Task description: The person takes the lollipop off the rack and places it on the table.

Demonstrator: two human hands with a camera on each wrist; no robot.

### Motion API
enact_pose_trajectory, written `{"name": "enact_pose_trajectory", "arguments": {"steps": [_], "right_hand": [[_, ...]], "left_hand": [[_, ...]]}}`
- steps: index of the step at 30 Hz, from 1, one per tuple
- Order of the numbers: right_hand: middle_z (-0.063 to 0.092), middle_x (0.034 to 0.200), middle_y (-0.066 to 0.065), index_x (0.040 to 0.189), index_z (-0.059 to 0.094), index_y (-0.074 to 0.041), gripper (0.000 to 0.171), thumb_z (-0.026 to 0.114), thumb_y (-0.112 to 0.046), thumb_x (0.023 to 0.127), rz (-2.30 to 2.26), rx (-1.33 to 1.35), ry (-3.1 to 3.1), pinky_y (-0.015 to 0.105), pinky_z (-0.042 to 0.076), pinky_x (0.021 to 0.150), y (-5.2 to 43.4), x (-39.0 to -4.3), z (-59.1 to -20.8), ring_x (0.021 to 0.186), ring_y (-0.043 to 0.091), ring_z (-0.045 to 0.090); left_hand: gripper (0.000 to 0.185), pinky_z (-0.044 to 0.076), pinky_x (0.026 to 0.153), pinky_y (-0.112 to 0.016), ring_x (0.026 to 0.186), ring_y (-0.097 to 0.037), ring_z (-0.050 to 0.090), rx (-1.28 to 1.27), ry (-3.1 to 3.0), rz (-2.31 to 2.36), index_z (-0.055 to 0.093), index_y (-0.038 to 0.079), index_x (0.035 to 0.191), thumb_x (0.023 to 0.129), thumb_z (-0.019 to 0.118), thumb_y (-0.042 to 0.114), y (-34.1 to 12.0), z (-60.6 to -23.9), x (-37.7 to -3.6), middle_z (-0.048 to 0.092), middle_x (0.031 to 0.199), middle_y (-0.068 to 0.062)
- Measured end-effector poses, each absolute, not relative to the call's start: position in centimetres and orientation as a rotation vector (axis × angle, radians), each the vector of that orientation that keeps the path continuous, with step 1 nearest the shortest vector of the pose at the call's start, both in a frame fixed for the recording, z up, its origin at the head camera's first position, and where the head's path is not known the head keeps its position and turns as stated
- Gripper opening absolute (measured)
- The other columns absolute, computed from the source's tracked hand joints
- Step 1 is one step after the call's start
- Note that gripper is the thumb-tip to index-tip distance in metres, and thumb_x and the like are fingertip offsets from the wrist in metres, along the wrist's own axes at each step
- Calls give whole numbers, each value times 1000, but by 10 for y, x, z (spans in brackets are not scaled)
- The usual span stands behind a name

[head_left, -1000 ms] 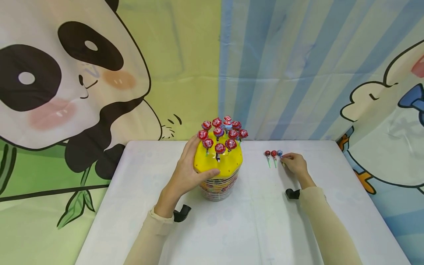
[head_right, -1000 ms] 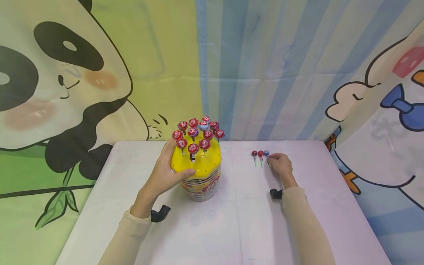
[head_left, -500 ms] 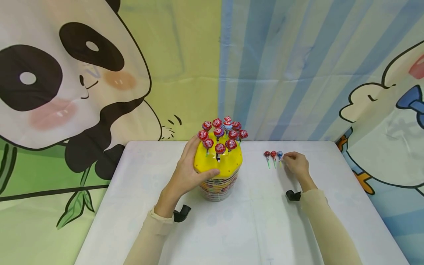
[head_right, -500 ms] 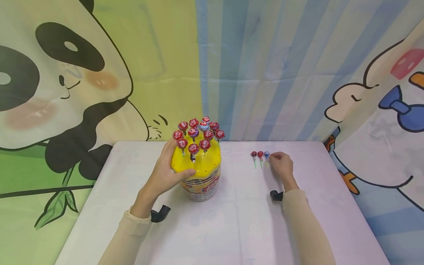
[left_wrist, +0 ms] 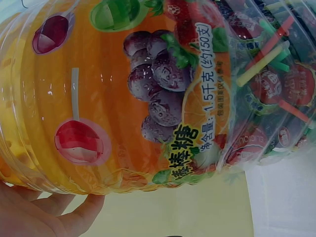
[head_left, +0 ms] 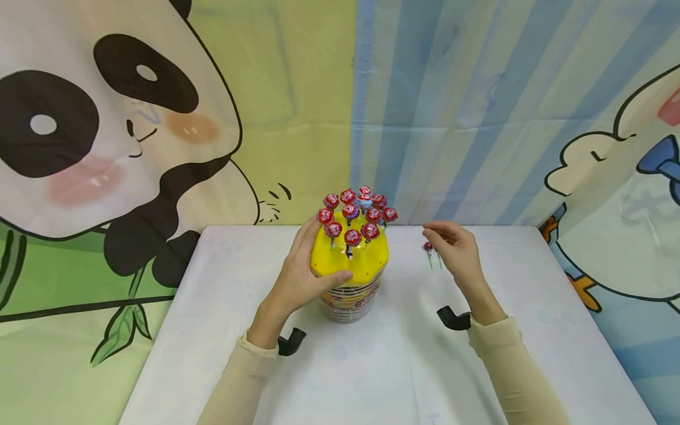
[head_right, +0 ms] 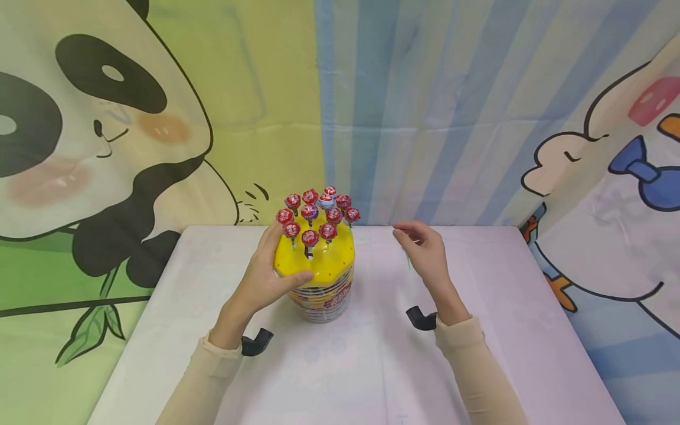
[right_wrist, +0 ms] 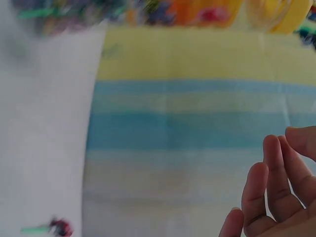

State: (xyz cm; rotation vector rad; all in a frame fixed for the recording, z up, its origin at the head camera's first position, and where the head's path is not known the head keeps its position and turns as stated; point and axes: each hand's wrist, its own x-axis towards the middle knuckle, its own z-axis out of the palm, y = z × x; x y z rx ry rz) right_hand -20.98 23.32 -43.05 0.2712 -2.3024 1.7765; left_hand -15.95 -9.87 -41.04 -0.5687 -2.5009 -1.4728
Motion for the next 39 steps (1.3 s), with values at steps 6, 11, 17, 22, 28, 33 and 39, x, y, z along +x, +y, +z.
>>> {"name": "enact_pose_trajectory", "arguments": {"steps": [6, 11, 17, 22, 28, 33, 39], "right_hand": [[69, 112, 11, 118, 69, 3, 24, 66, -8, 97, 2001, 545, -2131, 28, 53, 90, 204, -200, -408, 102, 22, 65], [67, 117, 17, 120, 67, 5, 25, 64, -6, 98, 2098, 702, -2052, 35, 49, 100, 185, -201, -399, 110, 27, 62], [67, 115, 10, 121, 68, 1, 24, 64, -4, 98, 2146, 776, -2025, 35, 50, 97, 171, -203, -395, 108, 28, 61], [66, 116, 14, 122, 68, 0, 25, 63, -2, 98, 2153, 791, -2012, 35, 51, 95, 168, -204, -396, 106, 26, 62], [67, 118, 16, 122, 68, 4, 25, 61, -1, 98, 2086, 783, -2042, 35, 52, 95, 165, -207, -397, 106, 26, 62], [69, 117, 8, 120, 69, 3, 23, 61, 1, 98, 2046, 751, -2051, 33, 52, 93, 163, -207, -396, 105, 26, 62], [69, 114, 8, 117, 69, 4, 22, 61, 2, 97, 1997, 744, -2036, 34, 51, 93, 160, -206, -398, 103, 26, 62]], "left_hand": [[107, 45, 102, -48, 133, -20, 42, -573, -2493, -1466, 14, 46, 158, 75, 81, 58, -99, -410, -160, 15, 161, 15], [107, 45, 103, -48, 134, -20, 42, -569, -2493, -1463, 15, 46, 158, 75, 81, 59, -99, -410, -161, 15, 161, 15], [107, 44, 103, -49, 133, -18, 42, -575, -2483, -1474, 15, 46, 158, 75, 81, 58, -100, -411, -162, 15, 161, 17], [107, 45, 103, -48, 133, -18, 42, -590, -2480, -1479, 15, 45, 158, 76, 81, 58, -100, -412, -162, 15, 161, 16], [107, 44, 103, -49, 134, -19, 41, -572, -2487, -1472, 14, 46, 158, 75, 81, 59, -100, -411, -160, 14, 162, 16], [107, 44, 103, -49, 134, -19, 41, -570, -2490, -1477, 14, 46, 158, 75, 81, 58, -99, -410, -159, 14, 161, 16], [107, 44, 103, -50, 133, -20, 42, -571, -2493, -1478, 15, 46, 158, 75, 81, 58, -99, -409, -159, 15, 162, 15]]}}
